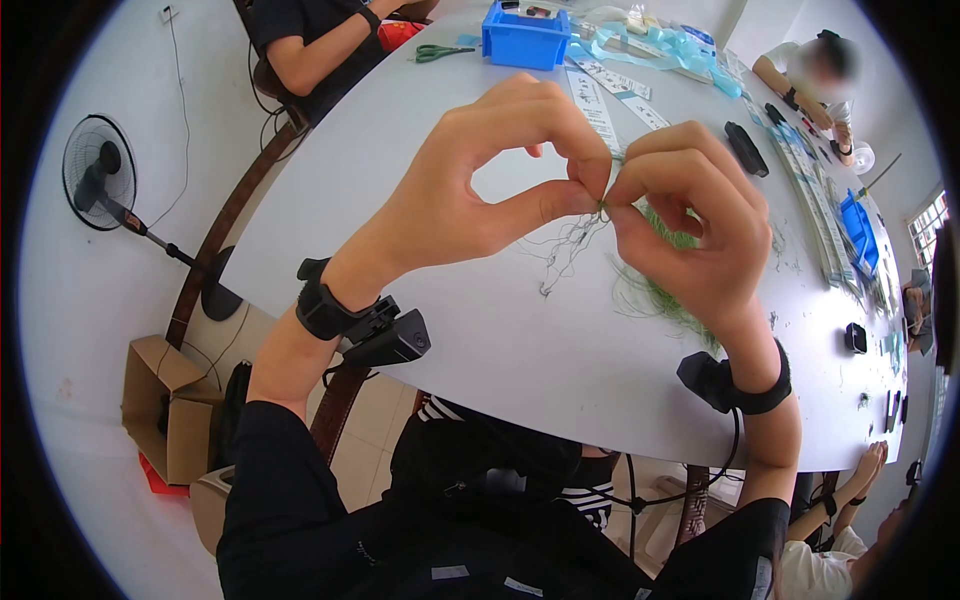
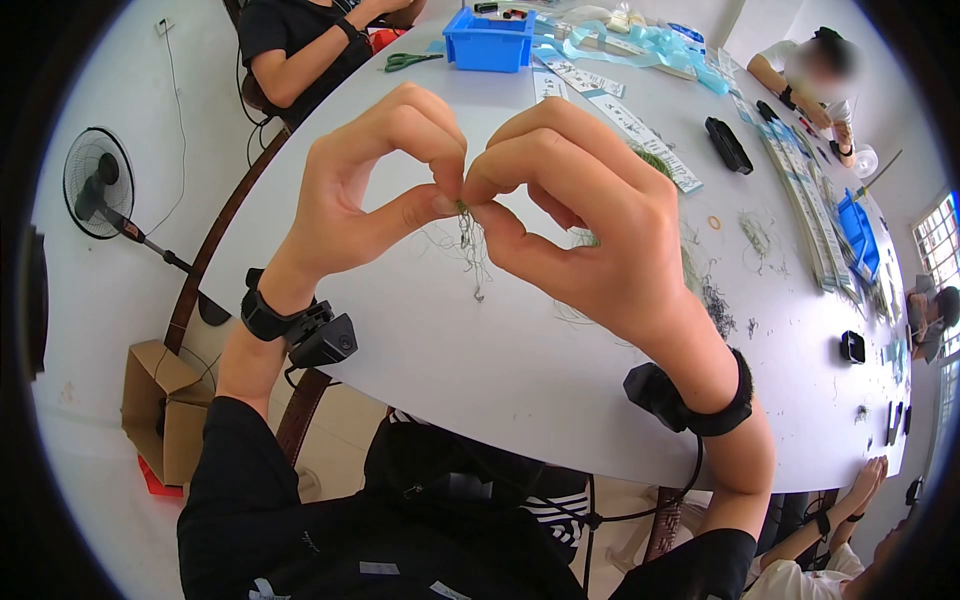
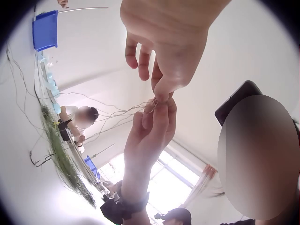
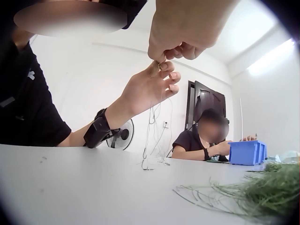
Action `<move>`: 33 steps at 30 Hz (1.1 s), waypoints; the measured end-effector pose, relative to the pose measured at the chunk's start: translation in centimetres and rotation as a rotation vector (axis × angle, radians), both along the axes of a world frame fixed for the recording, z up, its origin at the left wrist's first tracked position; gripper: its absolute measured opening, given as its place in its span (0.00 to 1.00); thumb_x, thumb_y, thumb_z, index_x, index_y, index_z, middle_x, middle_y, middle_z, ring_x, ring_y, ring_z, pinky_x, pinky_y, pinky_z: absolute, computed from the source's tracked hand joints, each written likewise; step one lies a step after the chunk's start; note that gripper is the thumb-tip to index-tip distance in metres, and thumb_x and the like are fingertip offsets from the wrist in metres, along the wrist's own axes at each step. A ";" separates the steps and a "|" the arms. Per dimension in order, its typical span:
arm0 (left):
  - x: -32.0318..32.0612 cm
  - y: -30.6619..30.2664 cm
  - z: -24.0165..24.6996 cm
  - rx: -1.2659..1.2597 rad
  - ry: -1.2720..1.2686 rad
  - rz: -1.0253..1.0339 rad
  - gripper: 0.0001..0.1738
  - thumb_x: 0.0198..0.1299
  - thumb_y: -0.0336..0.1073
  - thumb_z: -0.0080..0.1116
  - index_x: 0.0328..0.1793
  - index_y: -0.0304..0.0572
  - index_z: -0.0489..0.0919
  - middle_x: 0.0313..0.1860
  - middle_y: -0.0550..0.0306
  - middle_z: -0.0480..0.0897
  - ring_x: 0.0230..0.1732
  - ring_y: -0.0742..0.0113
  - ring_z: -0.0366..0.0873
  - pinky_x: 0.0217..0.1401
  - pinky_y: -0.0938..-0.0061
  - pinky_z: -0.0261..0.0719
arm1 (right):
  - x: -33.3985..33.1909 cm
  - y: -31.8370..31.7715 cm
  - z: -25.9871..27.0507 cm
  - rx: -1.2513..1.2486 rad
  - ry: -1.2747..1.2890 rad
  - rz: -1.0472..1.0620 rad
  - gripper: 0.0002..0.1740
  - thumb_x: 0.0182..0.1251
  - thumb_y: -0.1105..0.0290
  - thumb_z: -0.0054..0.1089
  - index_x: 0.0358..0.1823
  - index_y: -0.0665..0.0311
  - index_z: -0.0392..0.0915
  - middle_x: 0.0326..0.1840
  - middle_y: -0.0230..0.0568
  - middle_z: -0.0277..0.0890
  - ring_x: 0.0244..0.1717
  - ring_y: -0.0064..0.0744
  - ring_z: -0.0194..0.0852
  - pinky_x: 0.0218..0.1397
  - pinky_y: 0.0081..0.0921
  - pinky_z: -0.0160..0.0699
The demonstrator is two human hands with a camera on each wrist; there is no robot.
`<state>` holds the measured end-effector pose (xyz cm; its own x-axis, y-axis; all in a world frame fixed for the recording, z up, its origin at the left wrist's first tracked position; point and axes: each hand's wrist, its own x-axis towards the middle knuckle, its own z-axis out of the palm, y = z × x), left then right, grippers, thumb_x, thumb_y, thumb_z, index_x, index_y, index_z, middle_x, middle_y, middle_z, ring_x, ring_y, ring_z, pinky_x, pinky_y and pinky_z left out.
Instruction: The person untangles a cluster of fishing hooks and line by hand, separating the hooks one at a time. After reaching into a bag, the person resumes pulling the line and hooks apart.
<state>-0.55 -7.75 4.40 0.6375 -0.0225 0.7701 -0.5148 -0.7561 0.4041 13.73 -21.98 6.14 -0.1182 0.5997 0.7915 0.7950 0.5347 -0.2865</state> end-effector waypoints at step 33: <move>-0.2 -0.4 0.3 0.017 -0.017 -0.005 0.10 0.47 0.22 0.65 0.33 0.42 0.76 0.33 0.61 0.75 0.38 0.68 0.71 0.41 0.77 0.70 | 0.4 0.1 -0.4 -0.016 0.133 -0.025 0.10 0.43 0.84 0.62 0.28 0.64 0.76 0.28 0.28 0.73 0.18 0.10 0.57 0.17 0.10 0.48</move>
<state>-0.70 -8.11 4.66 0.6246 -0.0390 0.7800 -0.5251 -0.7603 0.3824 14.08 -21.87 5.75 0.0024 0.6134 0.7897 0.7626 0.5098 -0.3982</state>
